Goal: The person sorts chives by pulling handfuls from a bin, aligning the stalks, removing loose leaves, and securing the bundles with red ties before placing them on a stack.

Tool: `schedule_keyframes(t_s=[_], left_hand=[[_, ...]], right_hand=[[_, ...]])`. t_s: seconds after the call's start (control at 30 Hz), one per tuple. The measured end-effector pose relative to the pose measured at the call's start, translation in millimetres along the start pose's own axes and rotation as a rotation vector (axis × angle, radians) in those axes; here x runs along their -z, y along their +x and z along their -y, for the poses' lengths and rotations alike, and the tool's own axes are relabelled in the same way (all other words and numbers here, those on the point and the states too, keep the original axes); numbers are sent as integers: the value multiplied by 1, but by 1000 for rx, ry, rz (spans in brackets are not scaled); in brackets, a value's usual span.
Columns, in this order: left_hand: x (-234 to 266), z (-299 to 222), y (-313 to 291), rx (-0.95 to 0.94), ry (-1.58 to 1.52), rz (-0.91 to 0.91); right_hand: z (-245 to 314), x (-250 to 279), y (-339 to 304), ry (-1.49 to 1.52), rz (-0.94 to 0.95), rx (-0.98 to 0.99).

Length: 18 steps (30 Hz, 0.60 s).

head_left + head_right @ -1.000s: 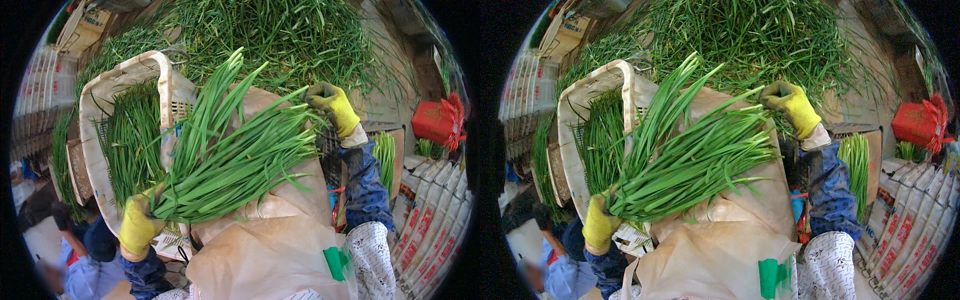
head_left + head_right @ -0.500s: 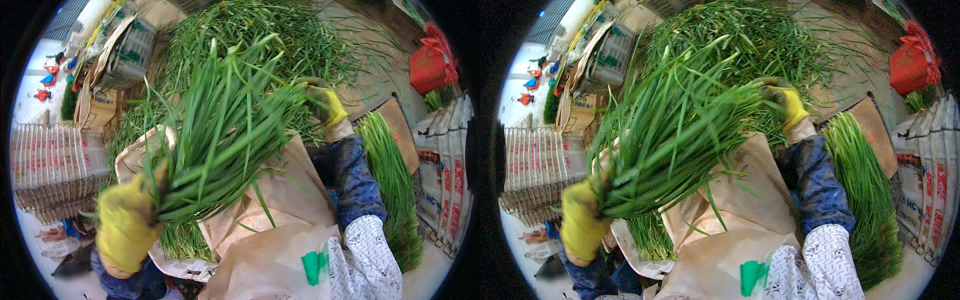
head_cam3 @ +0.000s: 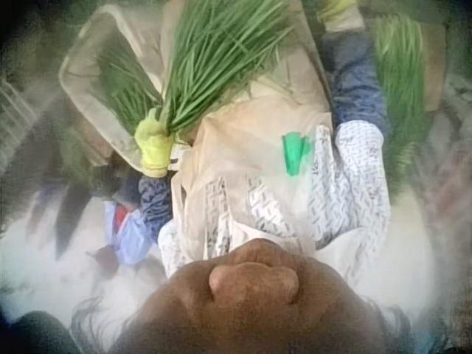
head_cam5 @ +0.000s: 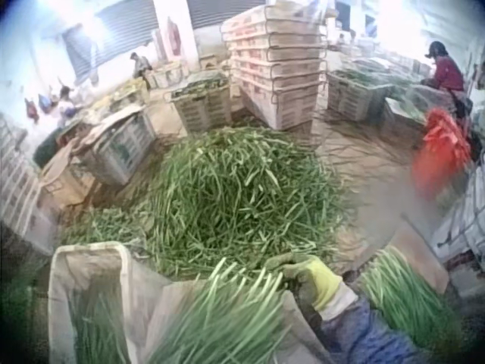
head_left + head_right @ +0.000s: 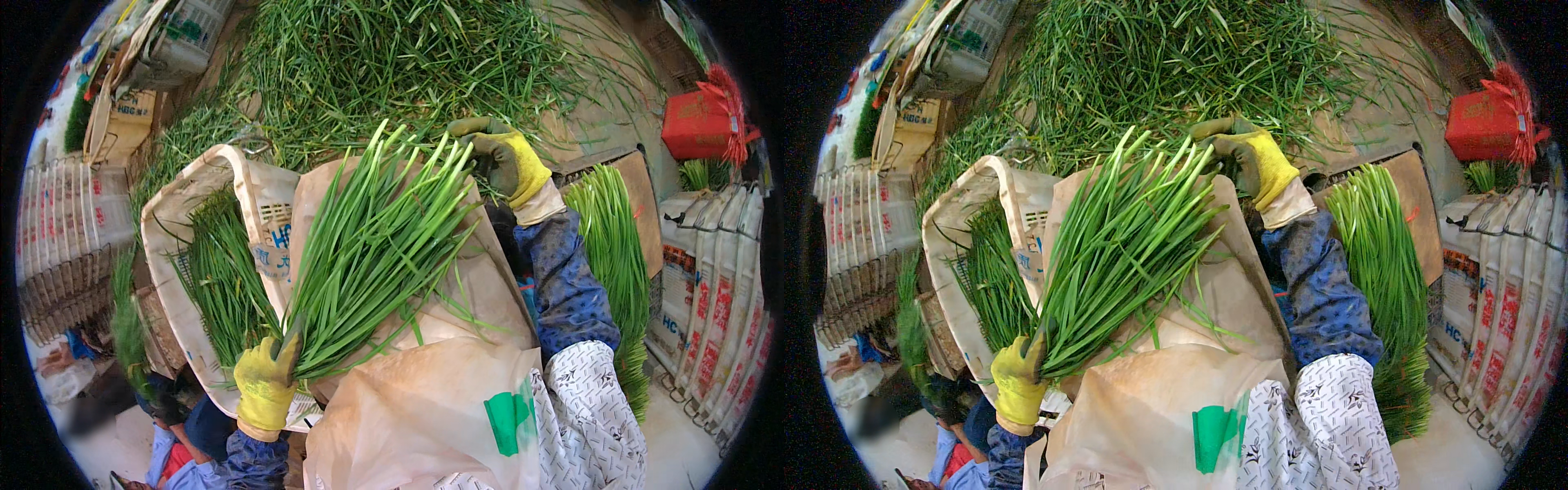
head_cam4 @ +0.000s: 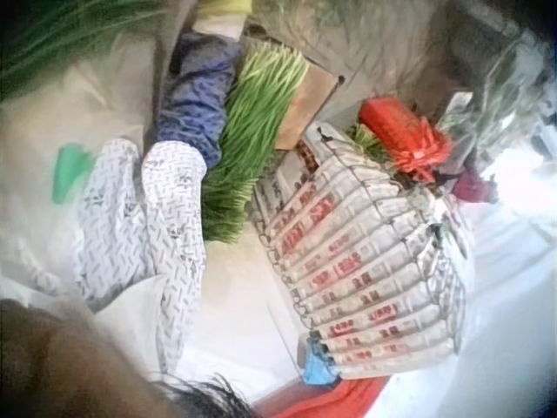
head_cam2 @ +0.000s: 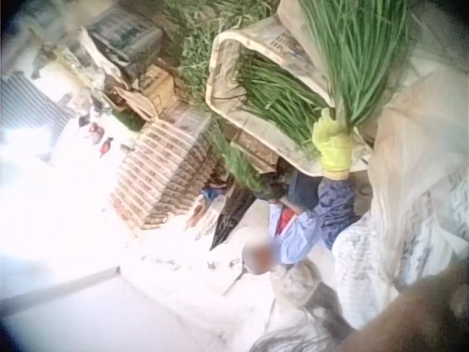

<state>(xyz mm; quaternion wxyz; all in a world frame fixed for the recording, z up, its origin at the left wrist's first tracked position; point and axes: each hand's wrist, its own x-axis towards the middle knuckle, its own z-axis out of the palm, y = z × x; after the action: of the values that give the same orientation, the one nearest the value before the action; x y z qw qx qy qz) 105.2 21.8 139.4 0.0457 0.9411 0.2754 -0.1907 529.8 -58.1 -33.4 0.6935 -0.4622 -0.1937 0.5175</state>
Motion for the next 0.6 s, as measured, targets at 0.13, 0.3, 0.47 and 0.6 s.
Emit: schedule_keyframes(t_s=[0.13, 0.3, 0.47, 0.6], left_hand=[[-18, 9, -14, 37, -26, 3], [-25, 19, -11, -4, -92, -6], [-26, 12, -6, 8, -95, -5], [-35, 13, -15, 46, -150, -72]], right_hand=[[23, -11, 11, 77, -59, -76], [44, 81, 47, -511, -627, 108], [64, 11, 9, -1301, -409, 615], [50, -122, -47, -1561, 191, 206]])
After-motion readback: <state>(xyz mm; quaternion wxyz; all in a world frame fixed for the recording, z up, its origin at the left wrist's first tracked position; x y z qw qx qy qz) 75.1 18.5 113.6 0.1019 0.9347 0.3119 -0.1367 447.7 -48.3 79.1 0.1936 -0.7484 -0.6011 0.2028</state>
